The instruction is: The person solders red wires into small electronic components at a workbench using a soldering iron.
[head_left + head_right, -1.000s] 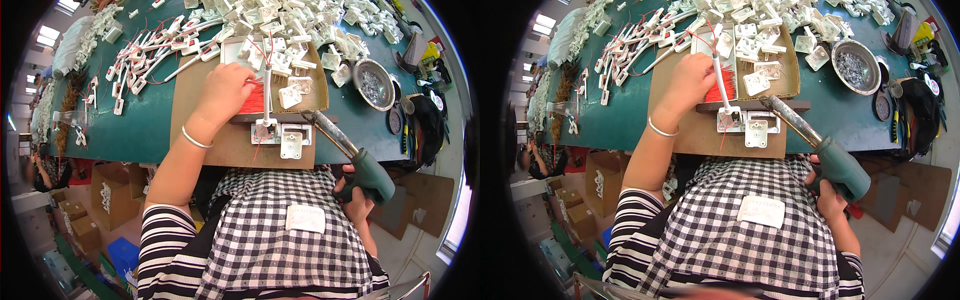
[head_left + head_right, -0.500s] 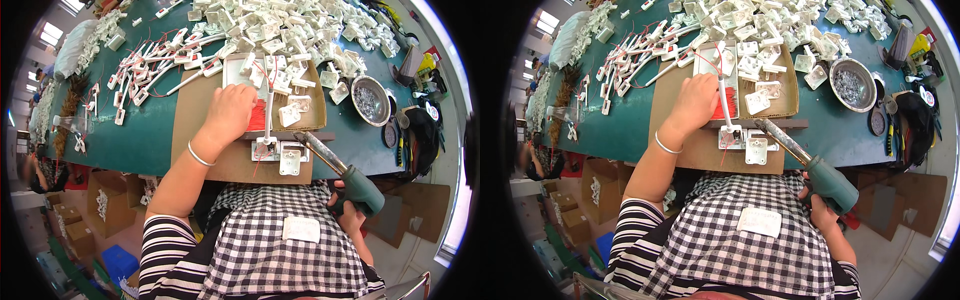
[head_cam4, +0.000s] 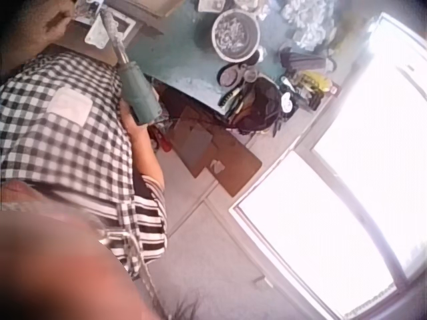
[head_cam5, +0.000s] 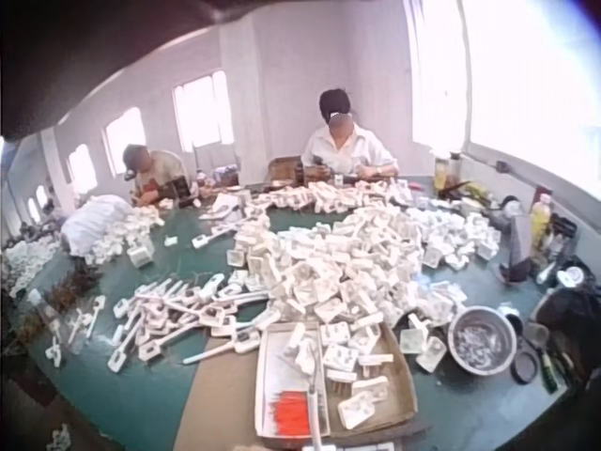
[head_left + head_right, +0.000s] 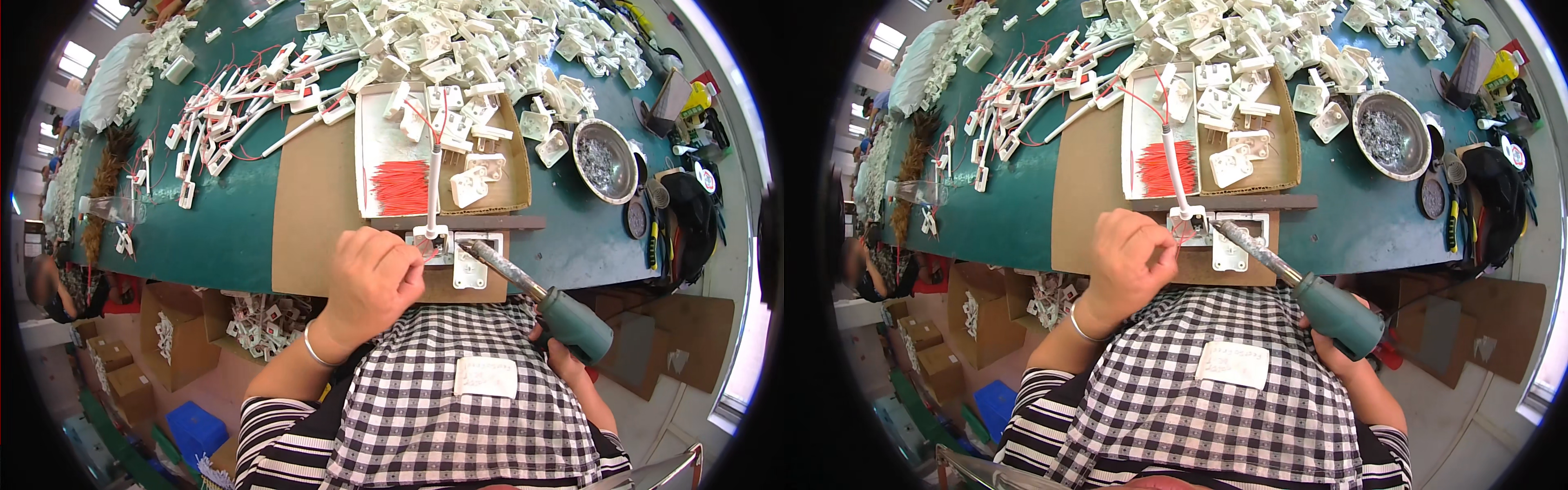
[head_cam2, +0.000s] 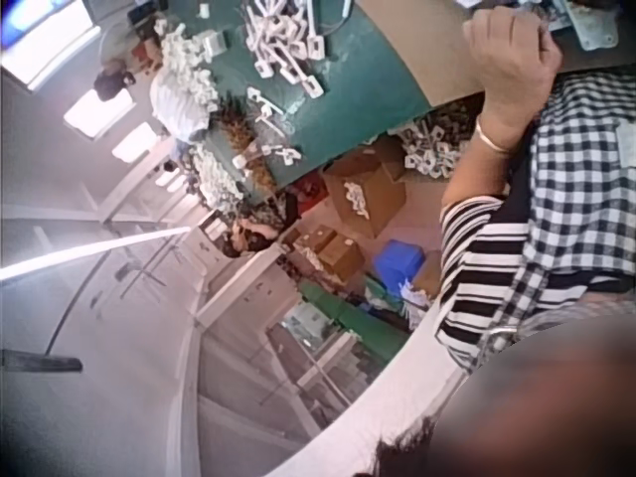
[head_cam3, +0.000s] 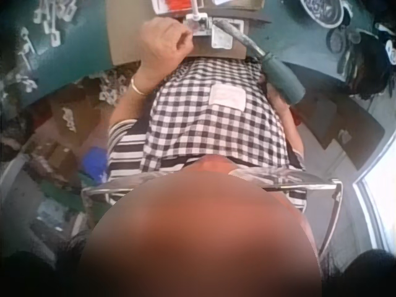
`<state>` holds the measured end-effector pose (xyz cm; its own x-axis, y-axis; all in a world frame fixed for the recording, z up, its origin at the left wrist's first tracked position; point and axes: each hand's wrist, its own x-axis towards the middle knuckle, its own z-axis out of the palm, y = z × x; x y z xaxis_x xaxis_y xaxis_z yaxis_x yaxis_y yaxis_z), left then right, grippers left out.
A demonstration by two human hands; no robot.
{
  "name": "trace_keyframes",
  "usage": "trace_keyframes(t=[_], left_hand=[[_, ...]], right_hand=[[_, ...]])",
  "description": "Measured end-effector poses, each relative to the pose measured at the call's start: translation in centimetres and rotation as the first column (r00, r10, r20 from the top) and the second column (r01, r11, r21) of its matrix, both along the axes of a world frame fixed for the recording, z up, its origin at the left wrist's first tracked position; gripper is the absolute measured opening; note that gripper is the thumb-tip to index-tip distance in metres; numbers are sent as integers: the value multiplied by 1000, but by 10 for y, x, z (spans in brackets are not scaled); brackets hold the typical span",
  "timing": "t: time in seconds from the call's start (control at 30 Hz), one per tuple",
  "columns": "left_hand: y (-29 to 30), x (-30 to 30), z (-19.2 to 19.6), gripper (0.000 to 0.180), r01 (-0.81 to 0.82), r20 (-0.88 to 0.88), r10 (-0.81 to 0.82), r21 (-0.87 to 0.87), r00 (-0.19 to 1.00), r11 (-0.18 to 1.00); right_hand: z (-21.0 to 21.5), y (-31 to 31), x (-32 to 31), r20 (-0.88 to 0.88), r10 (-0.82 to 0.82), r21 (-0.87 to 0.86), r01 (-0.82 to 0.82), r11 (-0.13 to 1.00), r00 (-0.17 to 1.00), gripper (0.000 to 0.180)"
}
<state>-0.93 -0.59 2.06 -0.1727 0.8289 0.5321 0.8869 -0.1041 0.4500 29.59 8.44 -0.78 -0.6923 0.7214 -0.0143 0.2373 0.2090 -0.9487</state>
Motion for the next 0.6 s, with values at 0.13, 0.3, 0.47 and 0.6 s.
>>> trace_keyframes(t=[0.13, 0.3, 0.47, 0.6], left_hand=[[1, 10, -13, 18, -58, 45, 61, -66, 997, 996], [2, 9, -13, 16, 17, 125, 1, -142, 992, 990], [1, 10, -14, 14, 11, 159, 17, -176, 987, 984], [1, 10, -16, 13, -6, 167, 38, -191, 985, 982]], right_hand=[[19, 4, -14, 87, 34, 4, -34, 999, 996, 16], [1, -5, -2, 165, -46, 206, 11, 979, 985, 23], [12, 2, -6, 207, 46, 154, -79, 985, 977, 25], [10, 2, -4, 213, 65, 141, -97, 985, 975, 26]])
